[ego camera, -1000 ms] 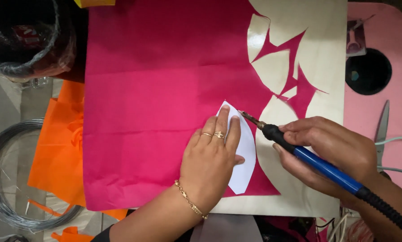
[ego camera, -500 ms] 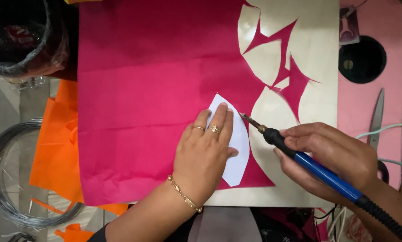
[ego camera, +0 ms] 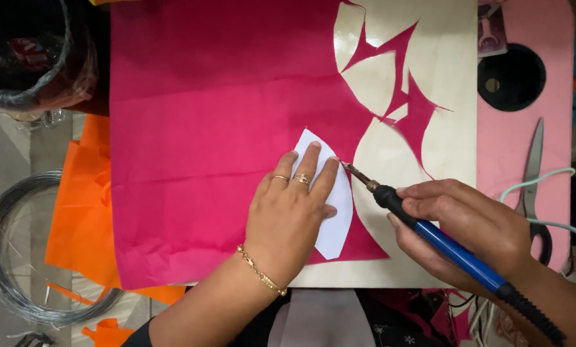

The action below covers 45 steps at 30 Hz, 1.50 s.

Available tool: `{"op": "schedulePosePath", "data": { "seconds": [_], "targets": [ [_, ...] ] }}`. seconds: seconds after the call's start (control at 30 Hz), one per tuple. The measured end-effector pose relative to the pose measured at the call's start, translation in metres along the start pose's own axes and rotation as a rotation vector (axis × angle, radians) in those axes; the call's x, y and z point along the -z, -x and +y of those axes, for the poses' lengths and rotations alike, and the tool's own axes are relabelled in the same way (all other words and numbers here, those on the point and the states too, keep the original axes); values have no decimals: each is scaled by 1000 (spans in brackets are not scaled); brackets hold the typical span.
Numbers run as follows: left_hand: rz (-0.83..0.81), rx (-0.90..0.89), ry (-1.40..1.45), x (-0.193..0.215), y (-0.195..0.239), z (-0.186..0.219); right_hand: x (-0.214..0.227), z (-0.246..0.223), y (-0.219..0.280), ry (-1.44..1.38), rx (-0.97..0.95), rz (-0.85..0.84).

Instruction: Using a heat-cutting tool to cut leaf-shaped pieces from pink fabric using a paper template.

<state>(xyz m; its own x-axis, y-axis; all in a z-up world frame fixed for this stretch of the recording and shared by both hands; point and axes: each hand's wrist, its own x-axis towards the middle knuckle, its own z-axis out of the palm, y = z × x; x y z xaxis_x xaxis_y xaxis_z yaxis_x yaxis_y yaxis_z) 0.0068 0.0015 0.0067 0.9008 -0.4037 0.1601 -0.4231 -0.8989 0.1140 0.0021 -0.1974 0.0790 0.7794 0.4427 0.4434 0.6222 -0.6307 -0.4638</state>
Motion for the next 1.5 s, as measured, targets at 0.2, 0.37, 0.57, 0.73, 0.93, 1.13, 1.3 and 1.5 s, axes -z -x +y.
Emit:
{"op": "schedulePosePath", "data": {
  "seconds": [0.2,0.37,0.57,0.73,0.93,1.13,1.3,1.5],
  "targets": [
    [-90,-4,36,8,2,3,0,-2,0,-5,8,9],
    [-134,-2,48,11,3,4,-1,-4,3,-14,7,25],
    [-112,-17,29,11,4,3,0,-8,6,-16,-1,32],
    [-111,-21,7,8,5,3,1,-11,9,-8,12,27],
    [-149,-16,27,8,5,3,1,-12,13,-23,8,23],
    [-174,-25,5,7,6,2,0,-14,16,-30,16,29],
    [-167,-24,-12,7,6,3,1,-16,18,-28,12,29],
    [-155,-18,-7,5,6,3,1,-20,20,-15,-2,36]
  ]
}}
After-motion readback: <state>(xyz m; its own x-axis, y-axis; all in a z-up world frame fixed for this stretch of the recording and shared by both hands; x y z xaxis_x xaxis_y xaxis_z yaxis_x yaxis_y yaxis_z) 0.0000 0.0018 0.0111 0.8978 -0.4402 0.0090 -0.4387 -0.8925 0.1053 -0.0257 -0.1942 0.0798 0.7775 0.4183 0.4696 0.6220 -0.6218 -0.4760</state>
